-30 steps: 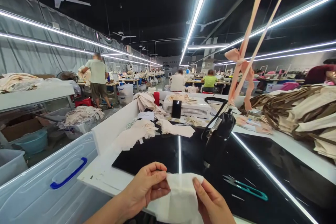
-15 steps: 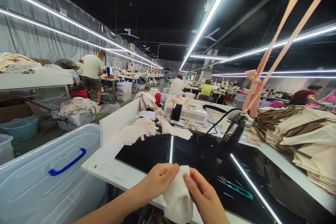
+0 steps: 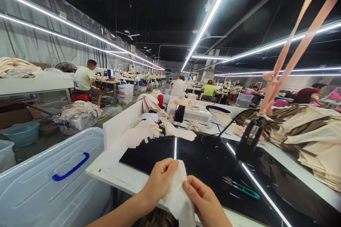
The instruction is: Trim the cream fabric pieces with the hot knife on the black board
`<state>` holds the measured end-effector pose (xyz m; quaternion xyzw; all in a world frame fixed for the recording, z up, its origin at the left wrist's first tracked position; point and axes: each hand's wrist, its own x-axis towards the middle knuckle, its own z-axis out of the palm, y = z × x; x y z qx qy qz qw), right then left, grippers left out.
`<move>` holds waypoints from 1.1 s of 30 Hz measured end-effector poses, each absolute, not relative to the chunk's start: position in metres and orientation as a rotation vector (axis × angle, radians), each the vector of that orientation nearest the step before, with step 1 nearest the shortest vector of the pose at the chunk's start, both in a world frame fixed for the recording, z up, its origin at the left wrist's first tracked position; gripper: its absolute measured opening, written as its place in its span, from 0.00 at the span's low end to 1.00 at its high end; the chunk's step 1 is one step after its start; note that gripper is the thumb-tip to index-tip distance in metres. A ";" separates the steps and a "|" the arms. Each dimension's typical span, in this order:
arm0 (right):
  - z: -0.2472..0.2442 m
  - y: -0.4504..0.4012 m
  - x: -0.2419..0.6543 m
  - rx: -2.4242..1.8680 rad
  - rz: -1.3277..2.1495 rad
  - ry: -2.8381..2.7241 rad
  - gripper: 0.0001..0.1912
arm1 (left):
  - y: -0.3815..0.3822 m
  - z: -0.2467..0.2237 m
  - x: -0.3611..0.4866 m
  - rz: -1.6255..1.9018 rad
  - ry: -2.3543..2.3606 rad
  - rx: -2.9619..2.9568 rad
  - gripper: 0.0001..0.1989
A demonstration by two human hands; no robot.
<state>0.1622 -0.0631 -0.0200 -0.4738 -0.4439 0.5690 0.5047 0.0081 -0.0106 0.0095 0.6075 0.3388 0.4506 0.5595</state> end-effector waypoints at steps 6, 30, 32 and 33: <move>-0.015 -0.059 0.167 -1.177 1.375 -1.117 0.32 | -0.002 0.007 0.002 1.120 0.883 1.488 0.35; -0.034 0.132 0.241 -1.326 0.827 -1.276 0.23 | 0.209 0.024 0.035 1.144 1.330 1.674 0.23; -0.033 0.147 0.257 -1.370 0.733 -1.245 0.21 | 0.232 0.025 0.048 1.105 1.363 1.673 0.17; -0.032 0.155 0.266 -1.392 0.695 -1.236 0.20 | 0.243 0.025 0.054 1.090 1.377 1.668 0.17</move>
